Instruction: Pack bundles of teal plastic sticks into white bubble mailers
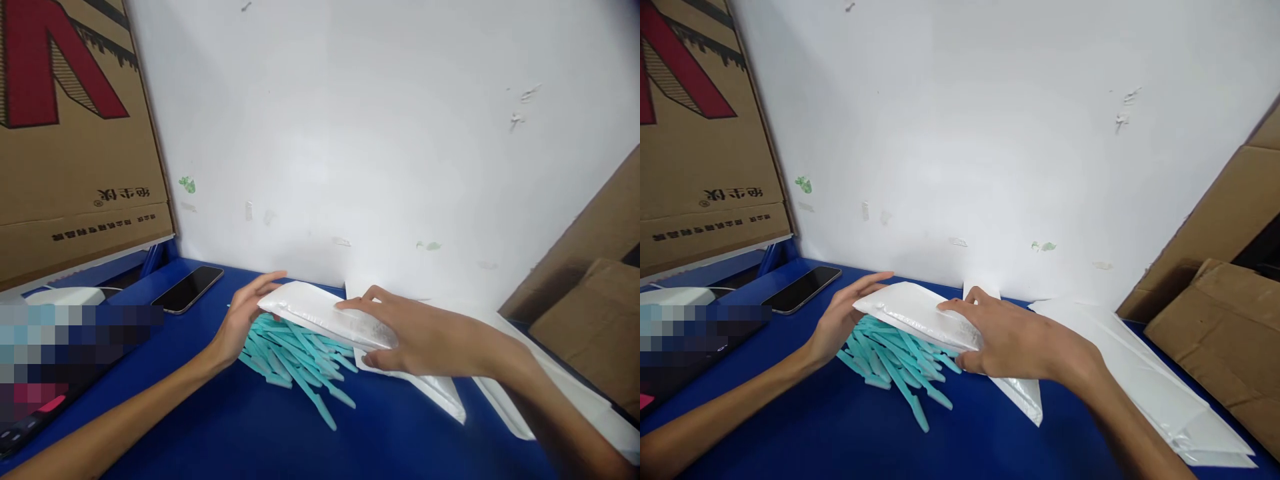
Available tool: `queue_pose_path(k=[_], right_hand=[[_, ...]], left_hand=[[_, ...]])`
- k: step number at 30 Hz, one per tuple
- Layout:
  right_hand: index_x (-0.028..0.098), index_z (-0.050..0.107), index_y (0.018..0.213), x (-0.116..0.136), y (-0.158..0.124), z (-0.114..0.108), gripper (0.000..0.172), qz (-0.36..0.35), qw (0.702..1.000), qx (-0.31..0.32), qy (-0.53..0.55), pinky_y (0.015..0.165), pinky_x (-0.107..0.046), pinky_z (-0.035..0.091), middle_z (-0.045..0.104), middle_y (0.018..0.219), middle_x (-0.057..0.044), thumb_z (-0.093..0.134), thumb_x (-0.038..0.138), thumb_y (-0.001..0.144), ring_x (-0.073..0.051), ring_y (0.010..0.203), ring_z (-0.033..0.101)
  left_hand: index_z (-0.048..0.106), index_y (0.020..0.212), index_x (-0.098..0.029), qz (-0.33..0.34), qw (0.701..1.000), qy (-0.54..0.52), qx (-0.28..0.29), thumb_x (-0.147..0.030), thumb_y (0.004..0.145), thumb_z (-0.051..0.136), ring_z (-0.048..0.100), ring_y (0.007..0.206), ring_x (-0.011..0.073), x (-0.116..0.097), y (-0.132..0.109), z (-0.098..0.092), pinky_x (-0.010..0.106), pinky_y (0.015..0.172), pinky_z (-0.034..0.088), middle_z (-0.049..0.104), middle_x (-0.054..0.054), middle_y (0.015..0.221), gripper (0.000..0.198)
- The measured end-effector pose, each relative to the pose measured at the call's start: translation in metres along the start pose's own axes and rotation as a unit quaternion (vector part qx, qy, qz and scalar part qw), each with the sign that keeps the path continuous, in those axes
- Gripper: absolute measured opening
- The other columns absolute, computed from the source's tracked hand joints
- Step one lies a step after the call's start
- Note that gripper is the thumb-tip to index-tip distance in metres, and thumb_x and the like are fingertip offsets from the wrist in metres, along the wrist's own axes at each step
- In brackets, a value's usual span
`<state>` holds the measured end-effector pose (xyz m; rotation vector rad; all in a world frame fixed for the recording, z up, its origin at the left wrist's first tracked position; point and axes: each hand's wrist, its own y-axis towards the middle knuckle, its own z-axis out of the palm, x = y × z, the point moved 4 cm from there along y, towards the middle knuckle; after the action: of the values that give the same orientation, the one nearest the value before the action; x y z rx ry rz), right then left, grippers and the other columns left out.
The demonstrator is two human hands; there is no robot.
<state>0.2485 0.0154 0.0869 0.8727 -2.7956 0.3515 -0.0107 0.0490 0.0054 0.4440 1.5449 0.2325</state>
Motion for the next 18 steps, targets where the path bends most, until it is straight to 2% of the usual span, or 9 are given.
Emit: queue_pose_path(k=[2,4,8,11,15,18], right_hand=[[0.048,0.036,0.146,-0.004,0.001,0.002,0.069,-0.01,1.0,-0.003,-0.011,0.073,-0.029,0.049,0.05,0.134,-0.001,0.064,0.041,0.083,-0.021,0.089,0.065],[0.046,0.037,0.146,-0.005,0.003,0.004,0.071,-0.021,1.0,-0.003,-0.017,0.078,-0.031,0.05,0.049,0.136,-0.002,0.065,0.042,0.082,-0.022,0.092,0.065],[0.044,0.04,0.146,-0.006,0.008,0.002,0.073,-0.025,0.999,-0.001,-0.022,0.085,-0.034,0.05,0.051,0.136,-0.001,0.068,0.052,0.078,-0.025,0.104,0.062],[0.044,0.043,0.144,-0.007,0.011,-0.003,0.075,-0.021,0.999,0.004,-0.025,0.089,-0.035,0.049,0.054,0.134,0.0,0.069,0.062,0.076,-0.028,0.111,0.059],[0.042,0.048,0.141,-0.01,0.018,-0.014,0.078,-0.014,0.999,0.014,-0.039,0.087,-0.036,0.049,0.055,0.135,-0.001,0.069,0.069,0.07,-0.029,0.111,0.06],[0.041,0.05,0.14,-0.008,0.026,-0.023,0.083,-0.014,0.997,0.031,-0.063,0.084,-0.037,0.049,0.055,0.136,-0.003,0.07,0.072,0.066,-0.031,0.111,0.06]], left_hand=[[0.063,0.127,-0.014,-0.051,0.994,-0.096,0.016,-0.039,0.093,0.042,0.062,0.111,0.0317,0.004,0.0,0.005,0.039,0.087,0.052,0.068,0.013,0.122,0.047],[0.065,0.125,-0.013,-0.071,0.992,-0.106,0.013,-0.044,0.094,0.042,0.056,0.123,0.0341,0.008,-0.001,0.008,0.042,0.1,0.046,0.064,0.013,0.131,0.049],[0.053,0.141,-0.02,-0.072,0.995,0.061,0.006,-0.045,0.091,0.056,0.048,0.132,0.0338,0.014,-0.004,0.008,0.044,0.109,0.038,0.054,0.009,0.145,0.056],[0.043,0.149,-0.024,-0.048,0.98,0.189,0.049,-0.049,0.095,0.049,0.043,0.137,0.0318,0.016,-0.007,0.008,0.045,0.113,0.032,0.044,0.007,0.154,0.06],[0.044,0.148,-0.025,-0.069,0.966,0.242,0.054,-0.052,0.098,0.04,0.039,0.139,0.032,0.023,-0.008,0.006,0.048,0.116,0.029,0.042,0.005,0.155,0.057],[0.043,0.148,-0.026,-0.066,0.957,0.275,0.06,-0.054,0.098,0.036,0.03,0.146,0.032,0.026,-0.008,0.006,0.05,0.12,0.023,0.039,0.003,0.157,0.058]])
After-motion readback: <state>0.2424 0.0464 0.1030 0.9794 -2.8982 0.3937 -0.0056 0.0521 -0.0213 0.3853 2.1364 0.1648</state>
